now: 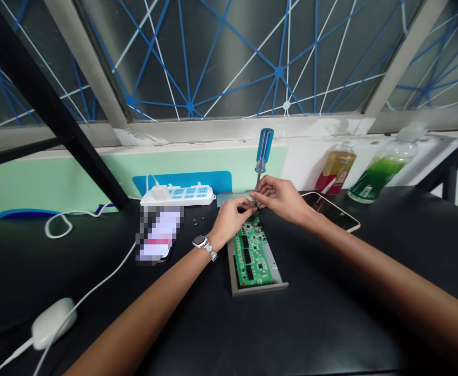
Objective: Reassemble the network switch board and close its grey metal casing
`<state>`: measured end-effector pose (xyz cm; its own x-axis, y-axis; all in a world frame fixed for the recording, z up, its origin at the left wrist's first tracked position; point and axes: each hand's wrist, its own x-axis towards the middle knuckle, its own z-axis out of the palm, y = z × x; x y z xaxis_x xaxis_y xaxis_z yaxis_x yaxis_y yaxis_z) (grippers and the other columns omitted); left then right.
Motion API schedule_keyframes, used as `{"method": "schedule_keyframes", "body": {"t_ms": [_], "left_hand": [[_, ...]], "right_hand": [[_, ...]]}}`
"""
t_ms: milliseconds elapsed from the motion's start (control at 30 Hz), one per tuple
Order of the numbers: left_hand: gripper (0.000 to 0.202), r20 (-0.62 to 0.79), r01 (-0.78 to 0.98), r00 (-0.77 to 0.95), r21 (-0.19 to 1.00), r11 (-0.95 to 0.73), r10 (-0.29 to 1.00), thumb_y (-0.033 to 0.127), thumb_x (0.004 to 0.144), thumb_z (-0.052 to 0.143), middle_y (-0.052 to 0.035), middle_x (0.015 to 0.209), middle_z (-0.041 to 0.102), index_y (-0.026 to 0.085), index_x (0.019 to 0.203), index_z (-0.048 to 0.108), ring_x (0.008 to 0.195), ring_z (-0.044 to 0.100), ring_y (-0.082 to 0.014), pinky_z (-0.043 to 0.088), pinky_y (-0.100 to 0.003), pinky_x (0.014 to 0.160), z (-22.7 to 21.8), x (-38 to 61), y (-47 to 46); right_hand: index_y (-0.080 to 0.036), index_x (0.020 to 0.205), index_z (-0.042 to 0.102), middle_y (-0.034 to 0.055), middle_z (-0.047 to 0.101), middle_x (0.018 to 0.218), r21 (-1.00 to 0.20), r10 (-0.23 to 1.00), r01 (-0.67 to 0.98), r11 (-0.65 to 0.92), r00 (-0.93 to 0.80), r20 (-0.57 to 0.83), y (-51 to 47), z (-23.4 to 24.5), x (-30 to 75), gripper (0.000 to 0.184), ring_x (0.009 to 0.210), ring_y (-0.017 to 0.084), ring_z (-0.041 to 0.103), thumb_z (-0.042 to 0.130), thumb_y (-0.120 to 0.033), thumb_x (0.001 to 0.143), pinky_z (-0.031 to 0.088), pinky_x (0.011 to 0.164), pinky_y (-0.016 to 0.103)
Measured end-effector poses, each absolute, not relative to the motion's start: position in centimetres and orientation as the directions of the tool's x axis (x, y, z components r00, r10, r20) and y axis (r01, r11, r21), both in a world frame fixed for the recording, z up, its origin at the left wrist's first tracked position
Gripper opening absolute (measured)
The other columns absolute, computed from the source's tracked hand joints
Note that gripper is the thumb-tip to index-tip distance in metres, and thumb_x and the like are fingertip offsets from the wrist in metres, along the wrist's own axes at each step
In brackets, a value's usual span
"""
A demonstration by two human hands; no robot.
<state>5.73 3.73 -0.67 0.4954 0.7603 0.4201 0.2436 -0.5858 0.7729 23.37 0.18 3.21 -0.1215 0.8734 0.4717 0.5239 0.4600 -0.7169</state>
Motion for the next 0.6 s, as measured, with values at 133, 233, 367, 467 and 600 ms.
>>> {"method": "schedule_keyframes", "body": {"t_ms": [133, 233, 367, 467, 600], "left_hand": [[0.011, 0.414, 0.252, 0.536, 0.753, -0.608, 0.735, 0.020, 0.087, 0.062, -0.0061, 0.092, 0.076, 0.017, 0.088, 0.073, 0.088, 0.071, -0.0210, 0.052, -0.032, 0.079, -0.61, 5.82, 3.71], [0.012, 0.432, 0.256, 0.529, 0.739, -0.623, 0.730, 0.023, 0.087, 0.063, -0.0057, 0.094, 0.076, 0.018, 0.091, 0.072, 0.091, 0.070, -0.0212, 0.052, -0.033, 0.081, -0.64, 5.84, 3.70], [0.011, 0.420, 0.275, 0.516, 0.744, -0.609, 0.746, 0.023, 0.086, 0.063, -0.0064, 0.088, 0.076, 0.016, 0.084, 0.071, 0.085, 0.070, -0.0211, 0.052, -0.032, 0.077, -0.59, 5.82, 3.86], [0.011, 0.422, 0.231, 0.558, 0.748, -0.622, 0.715, 0.021, 0.087, 0.062, -0.0060, 0.095, 0.076, 0.017, 0.090, 0.072, 0.090, 0.070, -0.0204, 0.051, -0.032, 0.082, -0.45, 5.77, 3.98], [0.010, 0.445, 0.228, 0.513, 0.754, -0.616, 0.734, 0.021, 0.086, 0.064, -0.0070, 0.093, 0.075, 0.016, 0.089, 0.071, 0.088, 0.070, -0.0211, 0.052, -0.033, 0.081, -0.39, 5.78, 4.04]], "right_hand": [[-0.018, 0.096, 0.063, 0.0045, 0.068, 0.081, -0.732, 0.874, 0.489, 0.474, -0.159, 0.460, 0.17, 3.18, 23.31, 0.013, 0.073, 0.020, 0.069, 0.062, -0.026, 0.085, 0.057, 0.065, 0.032], [-0.018, 0.089, 0.063, 0.0032, 0.066, 0.074, -0.775, 0.887, 0.439, 0.454, -0.145, 0.438, 0.24, 3.21, 23.20, 0.009, 0.066, 0.019, 0.068, 0.061, -0.026, 0.085, 0.057, 0.062, 0.032], [-0.018, 0.092, 0.064, 0.0050, 0.068, 0.082, -0.750, 0.878, 0.465, 0.470, -0.161, 0.451, 0.35, 3.33, 23.34, 0.013, 0.074, 0.020, 0.068, 0.065, -0.028, 0.084, 0.058, 0.066, 0.033], [-0.017, 0.091, 0.064, 0.0050, 0.068, 0.080, -0.765, 0.886, 0.452, 0.459, -0.164, 0.434, 0.36, 3.37, 23.52, 0.012, 0.071, 0.019, 0.068, 0.064, -0.027, 0.084, 0.057, 0.065, 0.033], [-0.018, 0.092, 0.063, 0.0053, 0.068, 0.085, -0.745, 0.873, 0.472, 0.471, -0.127, 0.471, 0.30, 3.32, 23.53, 0.015, 0.072, 0.019, 0.067, 0.067, -0.027, 0.081, 0.057, 0.065, 0.032]]}}
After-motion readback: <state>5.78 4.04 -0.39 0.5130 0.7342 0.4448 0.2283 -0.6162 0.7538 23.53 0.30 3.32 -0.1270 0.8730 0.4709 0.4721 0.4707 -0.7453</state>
